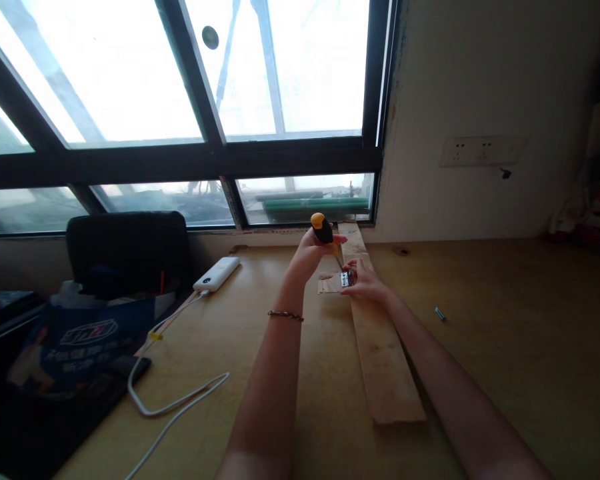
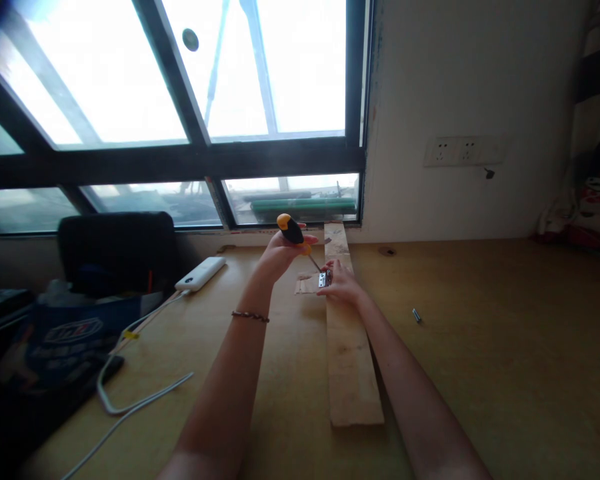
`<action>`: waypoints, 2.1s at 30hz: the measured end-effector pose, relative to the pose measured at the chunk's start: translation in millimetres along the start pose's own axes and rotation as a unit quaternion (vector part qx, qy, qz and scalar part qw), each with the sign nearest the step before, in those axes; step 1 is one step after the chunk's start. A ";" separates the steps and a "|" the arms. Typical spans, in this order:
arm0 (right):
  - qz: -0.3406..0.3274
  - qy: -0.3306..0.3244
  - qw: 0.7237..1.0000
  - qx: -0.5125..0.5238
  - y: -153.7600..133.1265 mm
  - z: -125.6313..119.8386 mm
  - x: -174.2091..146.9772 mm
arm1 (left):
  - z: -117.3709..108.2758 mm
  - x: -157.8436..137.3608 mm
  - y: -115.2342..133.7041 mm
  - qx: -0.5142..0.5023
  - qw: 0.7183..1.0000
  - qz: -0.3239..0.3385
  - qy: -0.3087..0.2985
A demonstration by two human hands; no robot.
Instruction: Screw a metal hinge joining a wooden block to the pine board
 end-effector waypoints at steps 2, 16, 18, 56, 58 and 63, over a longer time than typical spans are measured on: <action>0.000 0.001 1.000 -0.004 0.4 0.0 0.2 | 1.1 -2.1 5.7 -0.002 1.000 0.011 0.003; 0.001 -0.029 0.989 -0.146 -13.5 -0.5 -1.3 | 3.7 -8.2 26.3 -0.038 0.995 0.053 0.082; -0.002 -0.035 0.990 -0.135 -11.8 -1.3 -1.0 | 3.6 -8.0 25.8 -0.039 0.994 0.046 0.087; -0.002 0.023 0.997 0.068 9.7 -20.9 -5.8 | 13.8 3.7 -6.3 0.014 0.997 0.020 0.075; 0.000 0.022 0.997 0.071 10.1 -20.8 -5.8 | 14.9 4.9 -6.7 0.029 0.996 0.024 0.084; -0.005 0.019 0.997 0.078 11.2 -20.4 -5.9 | 17.6 9.5 -9.6 0.090 0.989 0.061 0.102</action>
Point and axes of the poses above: each hand's wrist, its own x-axis towards the middle knuckle, its own z-axis out of the palm, y = z × x, the point moved 1 cm from there along x, towards the middle knuckle, and after that the axes turned 7 degrees about -z, right-handed, at the moved point
